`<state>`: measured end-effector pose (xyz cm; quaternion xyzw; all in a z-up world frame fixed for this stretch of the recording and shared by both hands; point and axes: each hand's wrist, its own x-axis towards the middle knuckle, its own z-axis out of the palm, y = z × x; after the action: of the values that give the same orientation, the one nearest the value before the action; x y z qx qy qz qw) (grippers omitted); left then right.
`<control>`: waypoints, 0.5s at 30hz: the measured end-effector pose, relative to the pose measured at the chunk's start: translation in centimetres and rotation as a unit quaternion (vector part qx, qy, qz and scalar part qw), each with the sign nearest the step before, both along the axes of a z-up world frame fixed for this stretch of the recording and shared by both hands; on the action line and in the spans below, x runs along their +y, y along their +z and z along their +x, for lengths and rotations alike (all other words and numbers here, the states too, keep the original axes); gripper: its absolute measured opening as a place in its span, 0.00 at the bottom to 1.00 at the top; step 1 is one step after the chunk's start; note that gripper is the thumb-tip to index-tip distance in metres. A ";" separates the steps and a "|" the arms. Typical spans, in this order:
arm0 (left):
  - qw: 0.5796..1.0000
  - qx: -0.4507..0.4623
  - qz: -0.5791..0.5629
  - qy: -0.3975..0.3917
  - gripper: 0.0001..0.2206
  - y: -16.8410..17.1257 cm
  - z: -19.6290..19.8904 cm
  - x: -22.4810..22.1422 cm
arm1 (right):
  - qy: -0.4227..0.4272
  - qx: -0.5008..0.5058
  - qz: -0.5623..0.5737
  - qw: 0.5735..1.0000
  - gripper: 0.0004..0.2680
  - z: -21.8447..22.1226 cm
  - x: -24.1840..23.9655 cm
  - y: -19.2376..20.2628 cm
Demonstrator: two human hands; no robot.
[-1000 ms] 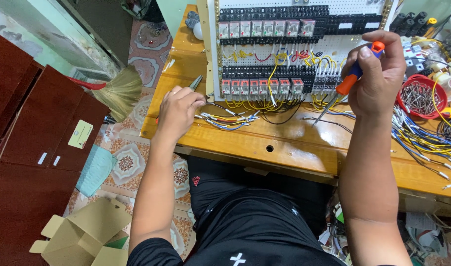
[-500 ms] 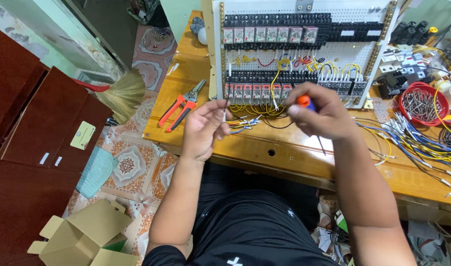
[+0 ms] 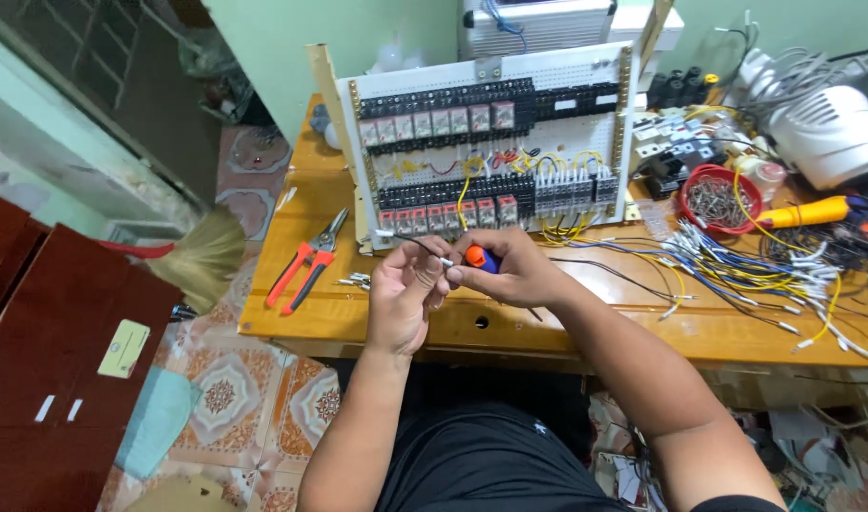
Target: Connecting and securing electrical wires to terminals on a control panel using a screwdriver.
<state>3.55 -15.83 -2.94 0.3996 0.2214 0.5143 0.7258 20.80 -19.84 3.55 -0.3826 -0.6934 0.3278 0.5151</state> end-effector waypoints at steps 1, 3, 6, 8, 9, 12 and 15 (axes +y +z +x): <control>1.000 -0.001 -0.001 -0.003 0.07 0.4 0.2 -0.1 | -0.003 -0.001 -0.001 1.000 0.01 0.0 0.1 -0.1; 1.000 -0.009 -0.002 0.009 0.08 1.1 0.3 -0.3 | 0.031 0.063 -0.023 0.997 0.01 -0.2 0.6 -0.4; 1.000 -0.012 0.008 0.021 0.08 -0.3 0.5 -0.1 | 0.033 0.071 -0.041 0.996 0.02 0.0 0.2 0.5; 0.999 0.001 0.031 0.026 0.09 -0.3 0.6 0.1 | 0.029 0.071 -0.039 0.996 0.02 -0.1 0.3 0.6; 0.998 0.014 0.054 0.028 0.09 -0.3 0.7 0.2 | 0.023 0.072 -0.038 0.996 0.02 -0.1 0.3 0.7; 0.995 0.027 0.088 0.029 0.09 1.5 0.6 -0.6 | 0.024 0.082 -0.035 0.996 0.03 -0.7 0.2 1.3; 0.993 0.024 0.104 0.053 0.07 0.1 1.2 -0.2 | 0.032 0.092 -0.044 0.994 0.04 -0.8 0.0 0.9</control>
<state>4.72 -16.05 -2.81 0.4731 0.2053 0.5621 0.6466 20.01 -19.80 4.48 -0.3507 -0.6396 0.4080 0.5490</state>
